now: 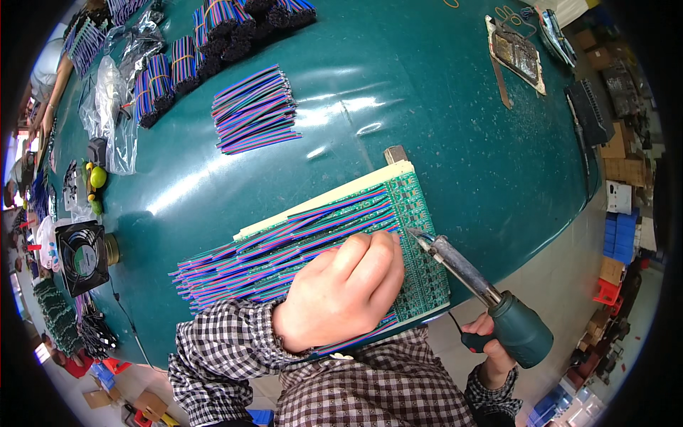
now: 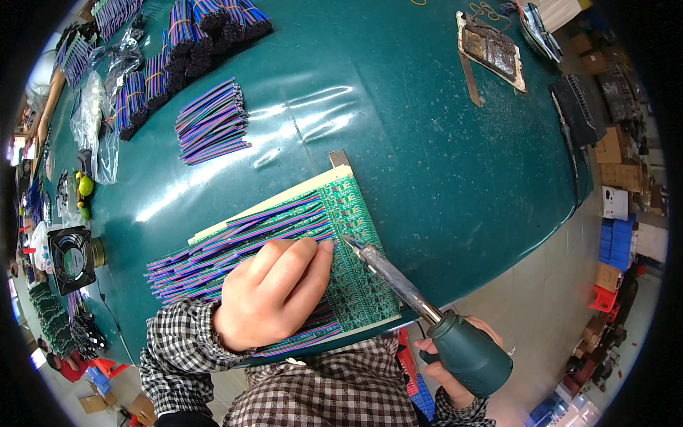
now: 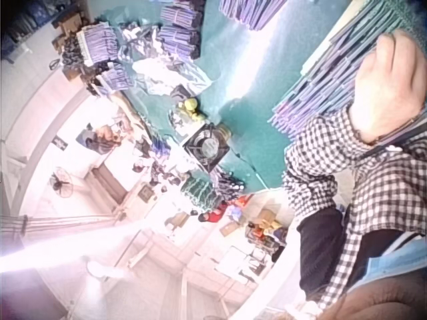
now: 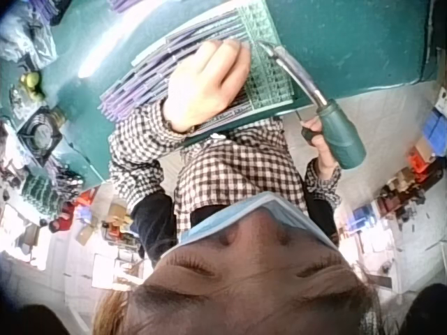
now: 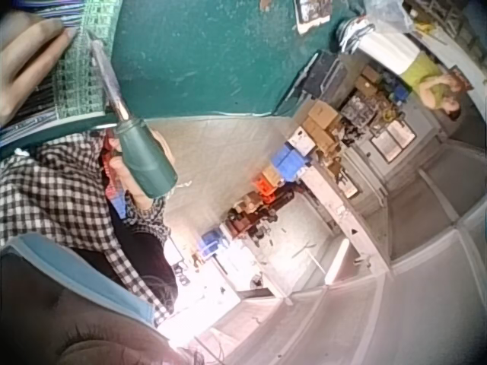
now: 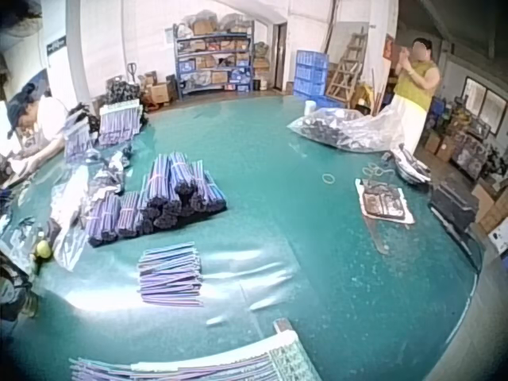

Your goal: The person aligns wire ribbons onto circuit board panels by hand and solders the wire terminals using a soldering iron.

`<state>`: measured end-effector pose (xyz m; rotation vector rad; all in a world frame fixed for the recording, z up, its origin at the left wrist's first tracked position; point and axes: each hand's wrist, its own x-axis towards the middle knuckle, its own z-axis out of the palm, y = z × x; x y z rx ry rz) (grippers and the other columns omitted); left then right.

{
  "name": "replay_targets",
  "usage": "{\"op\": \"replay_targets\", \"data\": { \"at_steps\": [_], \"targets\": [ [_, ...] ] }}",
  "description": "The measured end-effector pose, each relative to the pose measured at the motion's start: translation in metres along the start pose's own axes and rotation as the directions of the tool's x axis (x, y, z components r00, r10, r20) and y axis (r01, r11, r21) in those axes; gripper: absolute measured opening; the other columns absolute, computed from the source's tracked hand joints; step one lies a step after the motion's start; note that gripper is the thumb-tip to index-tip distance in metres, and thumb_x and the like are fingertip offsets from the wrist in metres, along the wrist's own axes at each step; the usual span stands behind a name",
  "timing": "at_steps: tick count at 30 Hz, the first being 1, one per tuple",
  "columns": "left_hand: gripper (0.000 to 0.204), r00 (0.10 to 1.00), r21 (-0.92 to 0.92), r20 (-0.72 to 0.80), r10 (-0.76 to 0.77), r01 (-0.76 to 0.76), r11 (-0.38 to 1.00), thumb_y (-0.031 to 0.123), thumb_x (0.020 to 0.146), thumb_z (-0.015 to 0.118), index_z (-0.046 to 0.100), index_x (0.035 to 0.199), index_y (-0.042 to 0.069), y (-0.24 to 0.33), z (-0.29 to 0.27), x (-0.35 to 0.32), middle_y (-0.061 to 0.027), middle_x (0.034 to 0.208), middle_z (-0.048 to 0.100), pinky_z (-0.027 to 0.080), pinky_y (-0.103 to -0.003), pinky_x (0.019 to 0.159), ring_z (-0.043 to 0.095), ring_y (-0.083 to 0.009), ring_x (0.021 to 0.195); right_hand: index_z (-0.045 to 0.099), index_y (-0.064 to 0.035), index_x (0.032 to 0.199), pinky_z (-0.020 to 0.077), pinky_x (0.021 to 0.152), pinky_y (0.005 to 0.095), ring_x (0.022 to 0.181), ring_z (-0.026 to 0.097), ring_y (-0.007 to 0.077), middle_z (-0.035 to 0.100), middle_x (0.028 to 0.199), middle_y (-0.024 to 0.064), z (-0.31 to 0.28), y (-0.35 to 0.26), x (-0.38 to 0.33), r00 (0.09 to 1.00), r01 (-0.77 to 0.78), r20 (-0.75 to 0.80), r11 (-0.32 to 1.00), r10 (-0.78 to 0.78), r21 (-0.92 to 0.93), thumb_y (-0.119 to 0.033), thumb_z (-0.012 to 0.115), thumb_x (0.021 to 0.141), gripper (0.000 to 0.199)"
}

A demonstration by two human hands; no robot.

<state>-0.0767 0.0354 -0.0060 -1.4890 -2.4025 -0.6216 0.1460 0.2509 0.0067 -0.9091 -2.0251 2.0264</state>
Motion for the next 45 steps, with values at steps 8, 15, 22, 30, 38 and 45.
{"op": "replay_targets", "data": {
  "at_steps": [8, 15, 22, 30, 38, 45],
  "targets": [
    [0.036, 1.0, -0.001, 0.005, -0.007, 0.007, 1.0, 0.007, 0.071, 0.073, 0.076, 0.105, -0.003, -0.001, 0.0, -0.001, -0.0096, 0.103, 0.066, 0.053, -0.027, 0.059, 0.065, -0.0181, 0.08, 0.064, 0.0064, 0.113, 0.0618, 0.08, 0.038, 0.084, 0.078, 0.0255, 0.077, 0.088, 0.0149, 0.005, -0.004, 0.004, 1.0, 0.008, -0.009, 1.0, -0.008, 0.026, -0.038, 0.097, 0.074, 0.067],
    [0.042, 0.994, -0.177, 0.095, -0.057, 0.073, 0.981, 0.009, 0.073, 0.069, 0.073, 0.112, -0.004, -0.007, -0.009, 0.007, -0.0125, 0.106, 0.065, 0.056, -0.032, 0.068, 0.065, -0.0234, 0.085, 0.057, 0.0114, 0.127, 0.0642, 0.08, 0.0415, 0.089, 0.075, 0.0321, 0.074, 0.093, 0.0192, 0.0, -0.008, 0.007, 0.999, 0.039, -0.032, 0.993, -0.036, 0.109, -0.043, 0.089, 0.081, 0.078],
    [0.04, 0.998, -0.039, 0.059, -0.028, 0.031, 0.999, 0.007, 0.073, 0.07, 0.074, 0.112, -0.003, -0.002, -0.008, -0.002, -0.0111, 0.105, 0.066, 0.056, -0.032, 0.068, 0.066, -0.0233, 0.085, 0.057, 0.0098, 0.136, 0.0669, 0.068, 0.0357, 0.094, 0.076, 0.0299, 0.07, 0.115, 0.0211, -0.034, -0.037, 0.106, 0.761, 0.538, -0.429, 0.843, -0.487, -0.001, -0.032, 0.065, 0.1, 0.056],
    [0.041, 0.997, -0.064, 0.081, -0.002, 0.007, 0.998, 0.007, 0.076, 0.068, 0.073, 0.115, -0.002, 0.0, -0.009, -0.006, -0.0112, 0.107, 0.066, 0.056, -0.033, 0.07, 0.065, -0.0238, 0.088, 0.07, 0.0043, 0.123, 0.0651, 0.066, 0.0363, 0.093, 0.076, 0.0236, 0.075, 0.111, 0.0141, -0.04, -0.051, 0.237, 0.709, 0.473, -0.546, 0.875, -0.447, -0.102, -0.013, 0.079, 0.093, 0.036],
    [0.041, 0.996, -0.053, 0.082, -0.02, 0.025, 0.998, 0.007, 0.076, 0.068, 0.072, 0.114, -0.005, -0.006, -0.009, 0.001, -0.012, 0.108, 0.065, 0.057, -0.031, 0.07, 0.065, -0.0217, 0.087, 0.053, 0.0101, 0.141, 0.0667, 0.066, 0.0375, 0.096, 0.076, 0.0313, 0.071, 0.116, 0.0245, -0.033, -0.021, 0.083, 0.963, 0.229, -0.188, 0.956, -0.195, 0.181, -0.036, 0.07, 0.098, 0.066],
    [0.041, 0.997, -0.023, 0.079, -0.012, 0.014, 1.0, 0.009, 0.074, 0.069, 0.073, 0.112, -0.004, 0.0, -0.005, -0.001, -0.0116, 0.108, 0.066, 0.057, -0.03, 0.069, 0.066, -0.021, 0.085, 0.058, 0.0149, 0.122, 0.0646, 0.069, 0.0379, 0.079, 0.073, 0.0309, 0.066, 0.087, 0.0168, -0.004, -0.003, 0.008, 0.992, 0.109, 0.045, 0.985, -0.116, 0.135, -0.045, 0.074, 0.09, 0.069]
  ]
}}
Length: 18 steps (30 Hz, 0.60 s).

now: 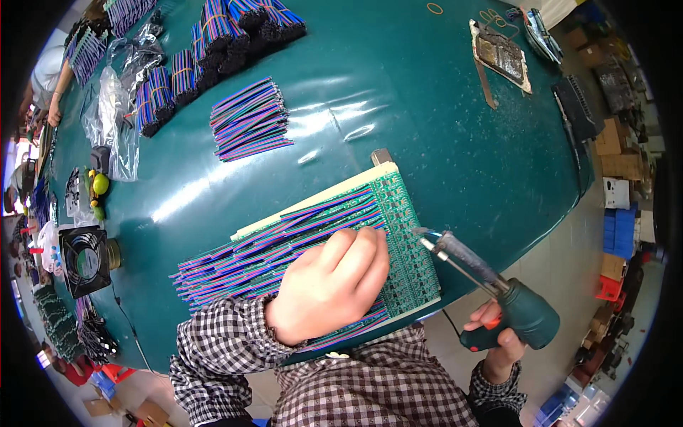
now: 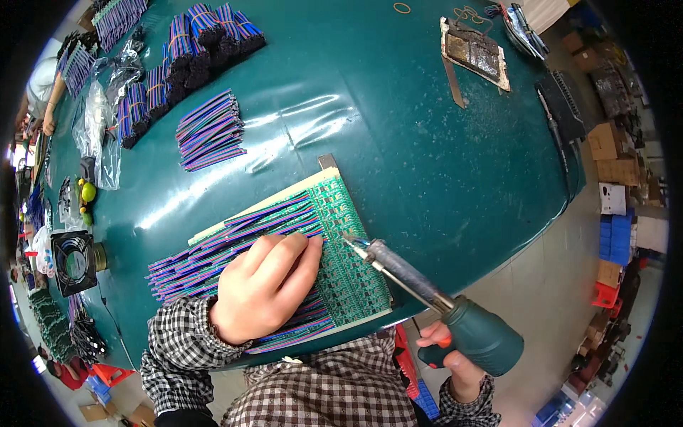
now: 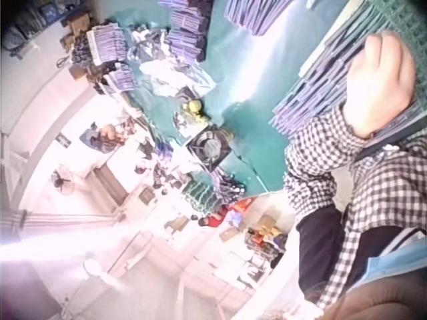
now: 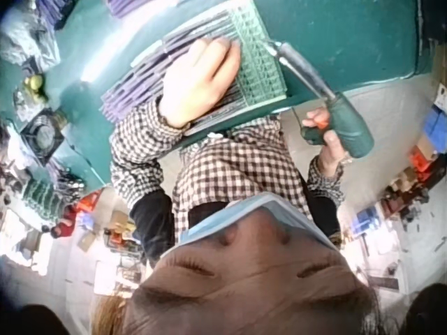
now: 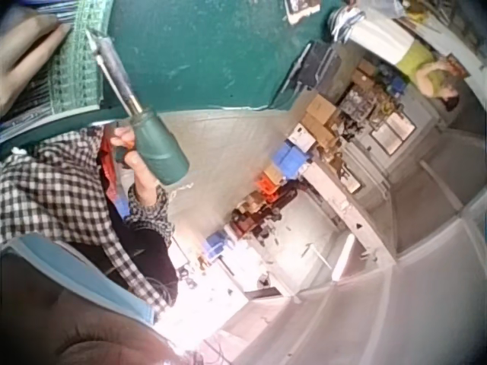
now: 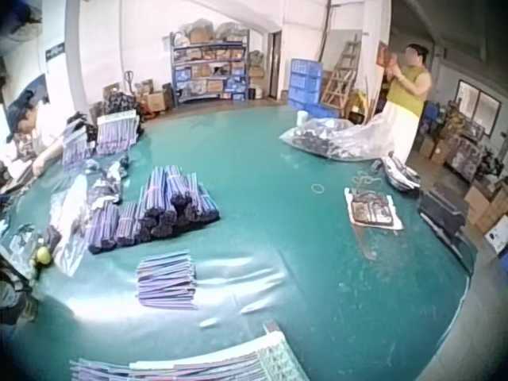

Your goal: The person aligns wire ribbons onto circuit board panels by hand and solders the wire terminals using a soldering iron.

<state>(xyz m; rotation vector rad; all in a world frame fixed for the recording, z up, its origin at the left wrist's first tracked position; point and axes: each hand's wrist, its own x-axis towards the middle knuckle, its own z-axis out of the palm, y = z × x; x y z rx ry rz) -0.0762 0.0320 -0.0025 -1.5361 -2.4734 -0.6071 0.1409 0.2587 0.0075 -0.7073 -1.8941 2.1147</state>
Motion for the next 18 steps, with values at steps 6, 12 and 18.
{"op": "replay_targets", "data": {
  "at_steps": [6, 12, 18],
  "targets": [
    [0.042, 1.0, 0.014, 0.005, 0.009, -0.01, 1.0, 0.009, 0.073, 0.069, 0.073, 0.113, -0.003, 0.0, -0.001, 0.0, -0.0111, 0.107, 0.065, 0.057, -0.03, 0.068, 0.066, -0.0205, 0.085, 0.054, 0.0119, 0.123, 0.0626, 0.083, 0.0437, 0.088, 0.074, 0.0314, 0.071, 0.097, 0.0198, 0.0, 0.005, -0.01, 0.992, -0.124, 0.004, 0.992, 0.124, 0.035, -0.037, 0.083, 0.086, 0.068],
    [0.041, 1.0, 0.003, 0.003, 0.011, -0.011, 1.0, 0.01, 0.073, 0.07, 0.074, 0.112, -0.003, -0.001, 0.001, 0.0, -0.01, 0.106, 0.065, 0.056, -0.029, 0.066, 0.066, -0.0194, 0.085, 0.045, 0.0107, 0.134, 0.0642, 0.087, 0.0474, 0.096, 0.075, 0.0331, 0.074, 0.101, 0.0234, -0.004, 0.01, -0.011, 0.99, -0.141, 0.02, 0.989, 0.14, 0.037, -0.025, 0.092, 0.081, 0.08],
    [0.038, 0.993, 0.083, -0.075, 0.092, -0.086, 0.993, 0.017, 0.072, 0.065, 0.07, 0.104, -0.003, -0.005, 0.007, 0.0, -0.0107, 0.103, 0.063, 0.05, -0.025, 0.064, 0.06, -0.018, 0.085, 0.045, 0.0117, 0.133, 0.0633, 0.087, 0.0476, 0.094, 0.076, 0.0331, 0.075, 0.1, 0.0247, -0.002, 0.01, -0.011, 0.993, -0.112, 0.027, 0.994, 0.113, -0.006, -0.024, 0.093, 0.08, 0.08]
  ]
}}
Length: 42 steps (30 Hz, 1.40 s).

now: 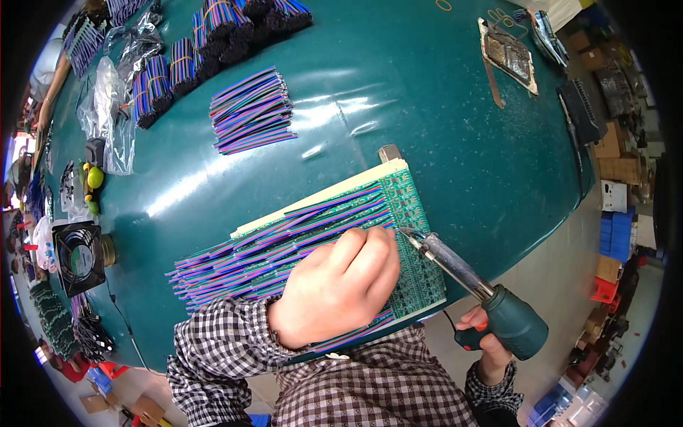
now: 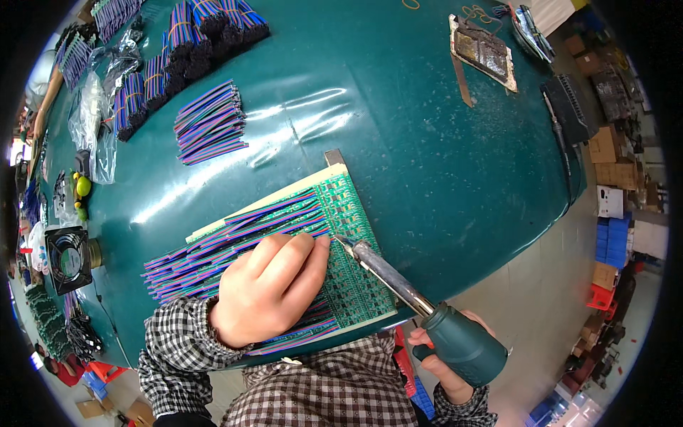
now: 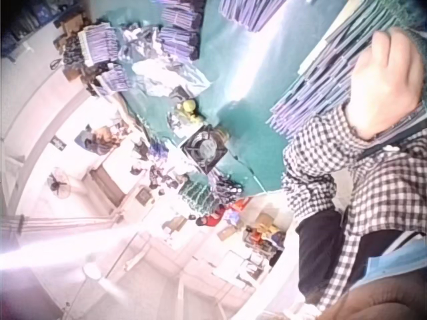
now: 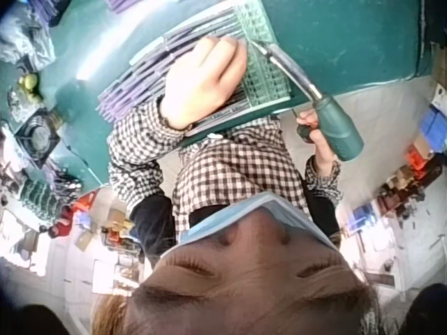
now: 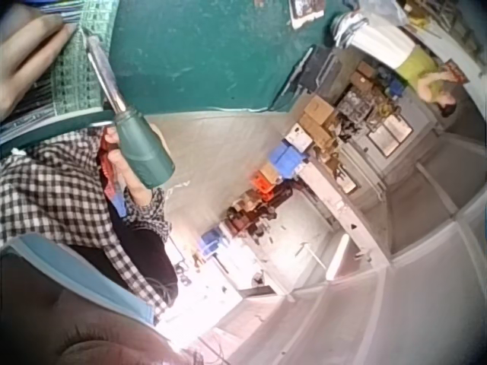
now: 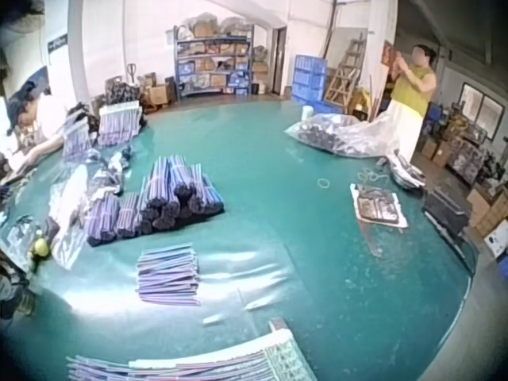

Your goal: The person aligns wire ribbons onto circuit board panels by hand and solders the wire terminals using a soldering iron.

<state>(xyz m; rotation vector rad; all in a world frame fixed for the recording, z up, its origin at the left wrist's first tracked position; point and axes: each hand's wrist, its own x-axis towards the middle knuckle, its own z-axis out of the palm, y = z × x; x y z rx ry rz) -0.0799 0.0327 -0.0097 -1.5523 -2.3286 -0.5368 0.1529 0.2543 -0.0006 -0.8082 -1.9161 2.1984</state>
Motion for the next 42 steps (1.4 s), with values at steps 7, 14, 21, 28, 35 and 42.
{"op": "replay_targets", "data": {
  "at_steps": [7, 14, 21, 28, 35, 42],
  "targets": [
    [0.036, 0.997, -0.044, 0.033, -0.069, 0.07, 0.997, 0.008, 0.074, 0.073, 0.075, 0.108, -0.002, 0.004, -0.002, 0.001, -0.0084, 0.104, 0.066, 0.053, -0.027, 0.061, 0.065, -0.0178, 0.083, 0.058, 0.0128, 0.12, 0.0629, 0.088, 0.0419, 0.09, 0.077, 0.0282, 0.077, 0.094, 0.0197, 0.005, -0.005, 0.006, 1.0, 0.007, -0.006, 0.998, -0.007, -0.057, -0.03, 0.095, 0.077, 0.071],
    [0.036, 0.997, -0.05, 0.029, -0.07, 0.072, 0.996, 0.008, 0.074, 0.073, 0.075, 0.108, -0.003, 0.003, -0.002, 0.001, -0.0087, 0.104, 0.066, 0.053, -0.027, 0.06, 0.065, -0.0179, 0.083, 0.059, 0.0125, 0.119, 0.0633, 0.086, 0.0405, 0.089, 0.077, 0.0276, 0.077, 0.094, 0.0194, 0.008, -0.006, 0.005, 1.0, -0.021, -0.01, 0.998, 0.02, -0.067, -0.032, 0.097, 0.075, 0.072],
    [0.035, 0.998, -0.048, 0.016, -0.067, 0.068, 0.997, 0.008, 0.074, 0.073, 0.075, 0.107, -0.003, 0.003, -0.001, 0.0, -0.0089, 0.104, 0.066, 0.053, -0.027, 0.06, 0.065, -0.0179, 0.083, 0.056, 0.0119, 0.121, 0.0646, 0.083, 0.0437, 0.087, 0.077, 0.03, 0.076, 0.092, 0.0186, 0.009, -0.005, 0.001, 0.996, 0.002, -0.084, 1.0, -0.003, -0.016, -0.032, 0.097, 0.075, 0.075],
    [0.034, 0.998, -0.043, 0.021, -0.064, 0.065, 0.997, 0.007, 0.074, 0.073, 0.075, 0.107, -0.003, 0.003, -0.002, 0.001, -0.0085, 0.103, 0.065, 0.053, -0.027, 0.06, 0.065, -0.0174, 0.083, 0.06, 0.0094, 0.118, 0.0618, 0.082, 0.0381, 0.083, 0.077, 0.0266, 0.076, 0.087, 0.014, 0.004, -0.001, -0.005, 0.997, -0.013, -0.081, 0.993, 0.003, -0.117, -0.039, 0.096, 0.075, 0.074],
    [0.036, 0.998, -0.049, 0.026, -0.061, 0.062, 0.997, 0.008, 0.073, 0.073, 0.075, 0.107, -0.003, 0.003, -0.003, 0.002, -0.0089, 0.104, 0.065, 0.052, -0.027, 0.061, 0.065, -0.0175, 0.083, 0.063, 0.0076, 0.113, 0.0591, 0.084, 0.0358, 0.082, 0.077, 0.0243, 0.076, 0.084, 0.0116, 0.007, -0.002, -0.004, 0.994, -0.019, -0.109, 0.992, 0.006, -0.124, -0.043, 0.096, 0.073, 0.073],
    [0.036, 0.998, -0.052, 0.036, -0.055, 0.057, 0.997, 0.008, 0.073, 0.072, 0.075, 0.107, -0.003, 0.002, -0.003, 0.002, -0.009, 0.104, 0.065, 0.053, -0.027, 0.061, 0.065, -0.018, 0.083, 0.063, 0.0083, 0.112, 0.0602, 0.084, 0.0369, 0.083, 0.077, 0.0245, 0.076, 0.086, 0.0127, 0.011, -0.007, -0.001, 0.994, -0.045, -0.104, 0.994, 0.034, -0.101, -0.039, 0.098, 0.072, 0.071]
  ]
}}
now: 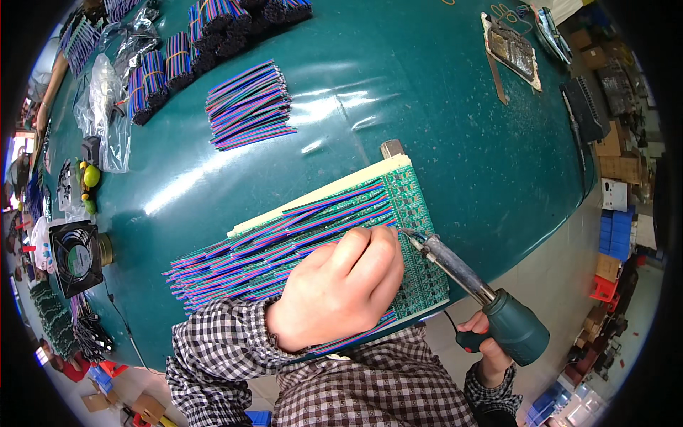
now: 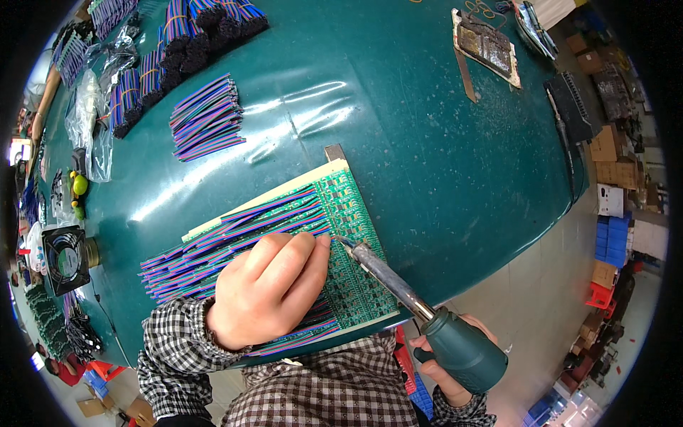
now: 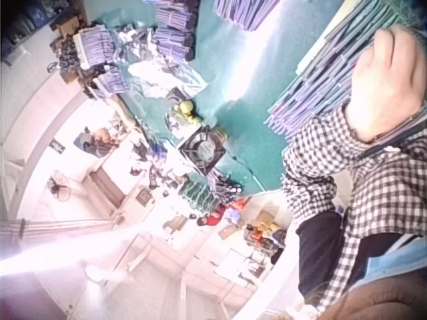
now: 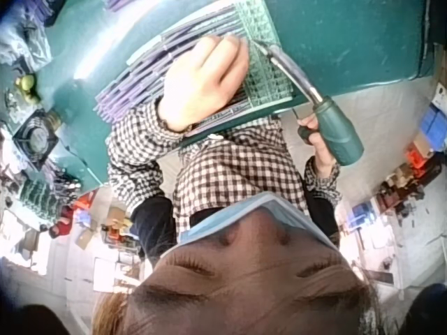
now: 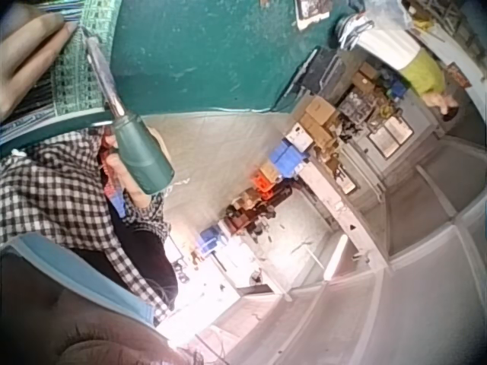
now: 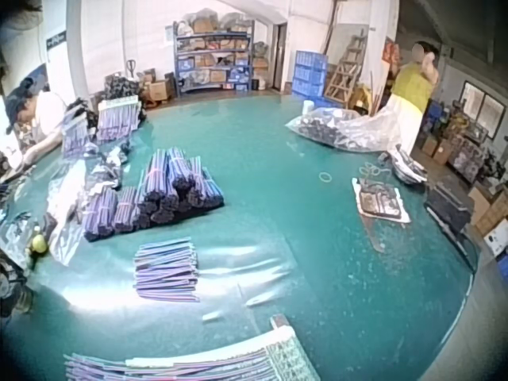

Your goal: The person aligns wire ribbons onto circuit board panels by hand and solders the wire terminals using a soldering iron.

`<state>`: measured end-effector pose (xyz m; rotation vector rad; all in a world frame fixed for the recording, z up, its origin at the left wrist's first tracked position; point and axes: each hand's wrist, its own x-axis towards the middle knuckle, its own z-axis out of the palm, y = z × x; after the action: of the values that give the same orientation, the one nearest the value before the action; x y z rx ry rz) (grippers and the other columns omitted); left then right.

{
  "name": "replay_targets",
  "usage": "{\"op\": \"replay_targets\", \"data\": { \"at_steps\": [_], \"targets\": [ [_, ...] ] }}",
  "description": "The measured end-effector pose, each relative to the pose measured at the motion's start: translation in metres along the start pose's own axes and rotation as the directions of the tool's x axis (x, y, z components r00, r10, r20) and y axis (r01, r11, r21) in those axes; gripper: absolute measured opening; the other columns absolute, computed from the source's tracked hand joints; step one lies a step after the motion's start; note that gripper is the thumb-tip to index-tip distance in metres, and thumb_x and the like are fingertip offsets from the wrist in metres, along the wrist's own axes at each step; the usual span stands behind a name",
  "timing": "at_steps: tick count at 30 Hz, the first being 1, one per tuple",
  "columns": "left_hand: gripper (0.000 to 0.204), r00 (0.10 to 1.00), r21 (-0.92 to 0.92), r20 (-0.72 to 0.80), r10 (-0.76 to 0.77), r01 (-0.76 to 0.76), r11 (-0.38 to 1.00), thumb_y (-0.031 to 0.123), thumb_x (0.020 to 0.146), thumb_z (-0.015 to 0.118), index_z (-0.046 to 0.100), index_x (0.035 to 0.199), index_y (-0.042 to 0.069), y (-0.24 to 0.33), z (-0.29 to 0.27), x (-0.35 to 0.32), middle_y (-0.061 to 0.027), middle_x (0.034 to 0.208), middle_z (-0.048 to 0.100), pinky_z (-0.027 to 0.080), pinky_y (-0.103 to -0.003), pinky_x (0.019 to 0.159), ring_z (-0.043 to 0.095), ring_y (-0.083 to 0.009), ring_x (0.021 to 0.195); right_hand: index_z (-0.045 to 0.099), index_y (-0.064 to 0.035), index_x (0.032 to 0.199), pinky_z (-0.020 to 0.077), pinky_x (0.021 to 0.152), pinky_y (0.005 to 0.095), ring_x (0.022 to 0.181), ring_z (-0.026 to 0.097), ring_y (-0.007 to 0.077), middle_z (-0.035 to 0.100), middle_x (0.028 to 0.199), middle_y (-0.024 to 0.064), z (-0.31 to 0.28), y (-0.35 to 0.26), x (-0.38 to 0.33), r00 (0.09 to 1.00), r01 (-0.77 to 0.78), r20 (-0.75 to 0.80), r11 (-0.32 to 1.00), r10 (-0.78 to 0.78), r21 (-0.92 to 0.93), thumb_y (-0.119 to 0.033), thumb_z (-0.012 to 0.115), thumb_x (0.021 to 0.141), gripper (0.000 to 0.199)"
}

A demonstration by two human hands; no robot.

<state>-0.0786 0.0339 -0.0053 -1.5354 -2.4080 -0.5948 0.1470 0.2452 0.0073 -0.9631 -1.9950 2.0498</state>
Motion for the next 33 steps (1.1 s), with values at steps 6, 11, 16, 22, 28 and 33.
{"op": "replay_targets", "data": {
  "at_steps": [6, 11, 16, 22, 28, 33],
  "targets": [
    [0.036, 1.0, -0.026, -0.007, 0.005, -0.005, 1.0, 0.007, 0.072, 0.073, 0.075, 0.106, -0.004, 0.0, 0.0, 0.0, -0.0102, 0.104, 0.065, 0.054, -0.028, 0.062, 0.064, -0.0192, 0.084, 0.063, 0.0085, 0.112, 0.0597, 0.084, 0.0363, 0.085, 0.077, 0.0246, 0.077, 0.087, 0.013, -0.003, 0.003, -0.001, 1.0, 0.018, 0.026, 0.999, -0.017, -0.038, -0.038, 0.097, 0.073, 0.07],
    [0.036, 1.0, -0.02, -0.011, 0.01, -0.011, 1.0, 0.006, 0.072, 0.073, 0.075, 0.106, -0.004, 0.0, 0.001, 0.0, -0.0102, 0.104, 0.065, 0.054, -0.028, 0.062, 0.064, -0.0193, 0.083, 0.063, 0.0083, 0.112, 0.0588, 0.085, 0.0352, 0.084, 0.077, 0.0245, 0.077, 0.088, 0.0124, -0.004, 0.009, -0.005, 0.998, 0.047, -0.03, 0.998, -0.048, -0.041, -0.039, 0.097, 0.073, 0.071],
    [0.035, 1.0, -0.004, -0.014, 0.018, -0.018, 1.0, 0.006, 0.072, 0.074, 0.075, 0.106, -0.004, 0.0, 0.0, 0.001, -0.0096, 0.104, 0.065, 0.053, -0.027, 0.061, 0.064, -0.0189, 0.083, 0.064, 0.0088, 0.114, 0.0621, 0.084, 0.0387, 0.087, 0.078, 0.0273, 0.076, 0.088, 0.014, -0.004, 0.007, -0.006, 0.998, 0.043, -0.038, 0.998, -0.041, 0.036, -0.038, 0.098, 0.072, 0.072],
    [0.034, 1.0, 0.012, -0.006, 0.014, -0.014, 1.0, 0.006, 0.072, 0.074, 0.075, 0.105, -0.004, 0.001, 0.0, 0.0, -0.0094, 0.104, 0.065, 0.052, -0.027, 0.061, 0.064, -0.0184, 0.083, 0.065, 0.0096, 0.115, 0.0636, 0.083, 0.0383, 0.092, 0.077, 0.0271, 0.076, 0.09, 0.0159, 0.008, -0.008, -0.001, 1.0, -0.006, -0.029, 0.997, 0.008, 0.071, -0.037, 0.098, 0.072, 0.071],
    [0.033, 1.0, 0.027, -0.005, 0.012, -0.012, 1.0, 0.006, 0.073, 0.075, 0.076, 0.105, -0.004, 0.002, -0.001, 0.0, -0.0097, 0.103, 0.066, 0.054, -0.027, 0.062, 0.065, -0.0186, 0.084, 0.067, 0.0081, 0.113, 0.0564, 0.089, 0.0355, 0.088, 0.077, 0.0234, 0.078, 0.091, 0.0142, -0.013, 0.007, -0.007, 0.998, 0.03, 0.058, 0.994, -0.024, -0.105, -0.043, 0.095, 0.075, 0.07],
    [0.032, 0.999, 0.049, -0.033, 0.009, -0.007, 0.999, 0.006, 0.074, 0.074, 0.076, 0.105, -0.004, 0.003, 0.002, -0.001, -0.0099, 0.103, 0.067, 0.054, -0.027, 0.064, 0.067, -0.0183, 0.085, 0.07, 0.0056, 0.106, 0.052, 0.089, 0.0356, 0.084, 0.076, 0.0216, 0.079, 0.088, 0.0109, 0.001, 0.0, -0.006, 1.0, 0.019, -0.021, 0.998, -0.02, -0.053, -0.045, 0.094, 0.075, 0.064]
  ]
}}
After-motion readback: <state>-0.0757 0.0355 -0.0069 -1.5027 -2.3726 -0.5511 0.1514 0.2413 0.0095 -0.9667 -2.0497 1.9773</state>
